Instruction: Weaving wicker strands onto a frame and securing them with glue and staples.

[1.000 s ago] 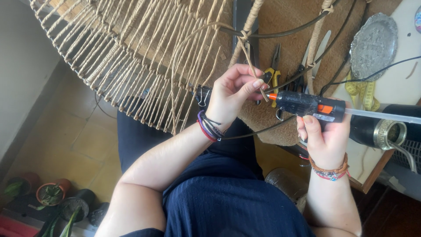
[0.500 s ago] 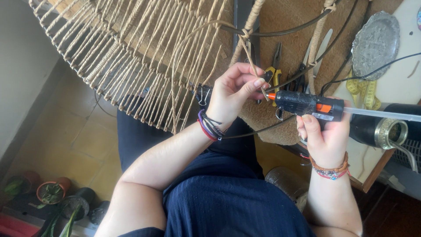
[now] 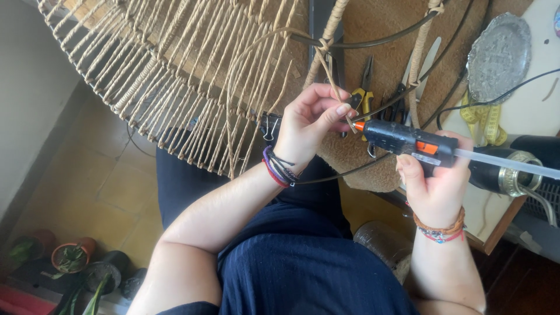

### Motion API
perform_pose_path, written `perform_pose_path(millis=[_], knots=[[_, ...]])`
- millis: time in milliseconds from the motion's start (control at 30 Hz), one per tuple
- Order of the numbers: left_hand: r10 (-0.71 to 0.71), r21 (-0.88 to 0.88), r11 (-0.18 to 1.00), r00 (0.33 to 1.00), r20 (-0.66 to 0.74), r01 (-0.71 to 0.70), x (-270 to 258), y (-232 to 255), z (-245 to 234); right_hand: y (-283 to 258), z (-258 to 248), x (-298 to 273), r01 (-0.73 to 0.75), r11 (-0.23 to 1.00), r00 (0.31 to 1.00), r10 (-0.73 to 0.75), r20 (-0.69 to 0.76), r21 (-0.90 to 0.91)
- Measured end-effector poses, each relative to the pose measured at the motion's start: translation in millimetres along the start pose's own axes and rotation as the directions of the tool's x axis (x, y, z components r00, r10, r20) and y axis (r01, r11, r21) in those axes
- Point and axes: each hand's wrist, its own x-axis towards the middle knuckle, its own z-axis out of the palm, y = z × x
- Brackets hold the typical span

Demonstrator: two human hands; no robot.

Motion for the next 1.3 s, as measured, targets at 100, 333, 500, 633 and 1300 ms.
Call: perform_pose_path(millis=[100,333,500,633,1300], knots=[[-0.002,0.004,1.000,1.000,-0.007,0.002,0,1,1,-3,-4,0,0.060,0.952,0.997,-0.069,-0.018,-0.299],[0.010,0.022,1.000,1.000,-0.003,-0.010,-1,0,1,-8,-6,0,0.100,0.924,0.994,-0.110,-0.008,-0.370],[0.028,0.029,0.999,1.000,0.002,-0.028,0,-1,0,-9,-7,-2,0.120,0.913,0.993,-0.119,0.027,-0.390],[0.014,0.019,1.000,1.000,0.002,-0.014,0,1,1,-5,-8,-7,0.081,0.919,0.995,-0.094,-0.016,-0.385],[0.000,0.034,0.999,1.000,-0.016,0.000,-1,3,1,3,-8,-13,0.101,0.908,0.992,-0.121,-0.024,-0.405]])
